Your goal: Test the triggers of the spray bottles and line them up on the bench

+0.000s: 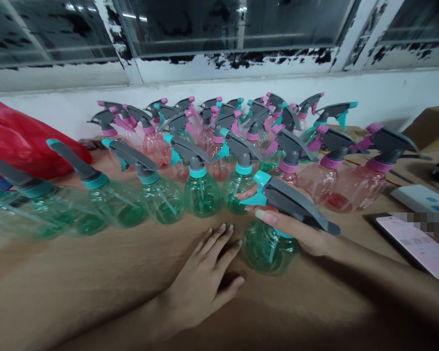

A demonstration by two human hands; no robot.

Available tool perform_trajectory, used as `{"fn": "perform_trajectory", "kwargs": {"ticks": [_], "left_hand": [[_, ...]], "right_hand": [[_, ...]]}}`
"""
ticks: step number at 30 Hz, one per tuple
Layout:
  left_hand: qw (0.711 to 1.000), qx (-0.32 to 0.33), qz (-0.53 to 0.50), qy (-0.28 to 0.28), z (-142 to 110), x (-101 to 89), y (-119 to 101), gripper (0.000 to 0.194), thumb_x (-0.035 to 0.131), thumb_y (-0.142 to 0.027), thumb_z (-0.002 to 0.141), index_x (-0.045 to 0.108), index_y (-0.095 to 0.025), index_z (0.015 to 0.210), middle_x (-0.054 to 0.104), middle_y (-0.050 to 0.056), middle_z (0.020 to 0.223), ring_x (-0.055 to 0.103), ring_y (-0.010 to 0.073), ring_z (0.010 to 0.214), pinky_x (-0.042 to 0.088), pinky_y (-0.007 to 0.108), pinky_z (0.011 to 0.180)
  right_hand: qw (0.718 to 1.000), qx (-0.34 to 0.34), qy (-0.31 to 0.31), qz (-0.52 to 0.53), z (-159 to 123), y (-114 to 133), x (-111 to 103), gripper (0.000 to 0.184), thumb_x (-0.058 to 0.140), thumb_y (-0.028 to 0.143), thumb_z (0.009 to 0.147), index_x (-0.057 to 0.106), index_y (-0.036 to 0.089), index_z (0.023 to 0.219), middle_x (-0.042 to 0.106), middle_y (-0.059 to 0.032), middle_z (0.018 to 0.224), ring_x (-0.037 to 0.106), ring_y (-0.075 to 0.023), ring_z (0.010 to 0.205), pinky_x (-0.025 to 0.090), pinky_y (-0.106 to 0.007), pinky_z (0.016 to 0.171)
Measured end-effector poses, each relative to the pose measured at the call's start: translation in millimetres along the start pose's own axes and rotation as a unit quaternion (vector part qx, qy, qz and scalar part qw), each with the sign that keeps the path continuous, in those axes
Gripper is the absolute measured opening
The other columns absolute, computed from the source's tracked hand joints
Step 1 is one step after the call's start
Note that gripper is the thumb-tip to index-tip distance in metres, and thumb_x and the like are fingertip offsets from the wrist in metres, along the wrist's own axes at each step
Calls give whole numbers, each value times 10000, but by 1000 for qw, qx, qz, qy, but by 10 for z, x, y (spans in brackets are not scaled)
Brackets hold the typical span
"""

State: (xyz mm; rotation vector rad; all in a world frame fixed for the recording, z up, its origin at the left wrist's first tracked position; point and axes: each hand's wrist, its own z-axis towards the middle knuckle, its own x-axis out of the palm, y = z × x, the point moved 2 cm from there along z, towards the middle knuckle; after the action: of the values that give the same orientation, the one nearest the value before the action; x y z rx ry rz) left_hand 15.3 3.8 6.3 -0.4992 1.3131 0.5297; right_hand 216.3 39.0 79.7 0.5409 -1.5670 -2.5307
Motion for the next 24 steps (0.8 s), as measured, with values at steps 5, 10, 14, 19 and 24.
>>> {"fn": "perform_trajectory", "kwargs": {"ticks": [5, 10, 14, 19, 24], "left_hand": [[1000, 4, 4, -6, 7, -1, -10, 528, 504, -410, 936, 393, -141, 1377, 272, 119, 1505, 204, 267, 1389, 276, 473, 1088], [1000, -4, -12, -6, 7, -1, -10, 526, 512, -401, 932, 393, -151, 1379, 272, 116, 1506, 219, 272, 1384, 278, 468, 1089], [1000, -2, -18, -5, 1, -3, -10, 527, 525, -388, 927, 398, -142, 1376, 274, 126, 1503, 215, 277, 1385, 274, 472, 1090], [1000, -2, -13, -4, 2, -7, -11, 531, 521, -394, 931, 393, -141, 1379, 274, 128, 1503, 216, 275, 1385, 281, 473, 1087], [1000, -3, -10, 3, 9, -4, -7, 531, 513, -406, 933, 395, -140, 1377, 270, 131, 1504, 212, 273, 1386, 283, 475, 1087]], "right_hand": [[1000, -2, 0, 8, -22, -95, 7, 233, 619, 340, 847, 601, 265, 1067, 628, -15, 954, 611, -173, 818, 499, -337, 777], [1000, -9, 3, -1, -31, -48, -12, 228, 621, 322, 848, 605, 265, 1068, 625, -9, 943, 613, -166, 817, 495, -331, 786], [1000, -5, 10, 4, -30, -44, -10, 235, 600, 333, 861, 595, 270, 1087, 629, -19, 988, 622, -175, 853, 497, -333, 789], [1000, -7, 6, 9, -20, -65, 1, 236, 606, 333, 855, 598, 269, 1083, 637, -18, 961, 624, -178, 840, 500, -334, 779], [1000, 4, 8, -3, -22, -71, -12, 236, 609, 334, 853, 594, 272, 1081, 622, -1, 867, 596, -163, 751, 499, -344, 770]]}}
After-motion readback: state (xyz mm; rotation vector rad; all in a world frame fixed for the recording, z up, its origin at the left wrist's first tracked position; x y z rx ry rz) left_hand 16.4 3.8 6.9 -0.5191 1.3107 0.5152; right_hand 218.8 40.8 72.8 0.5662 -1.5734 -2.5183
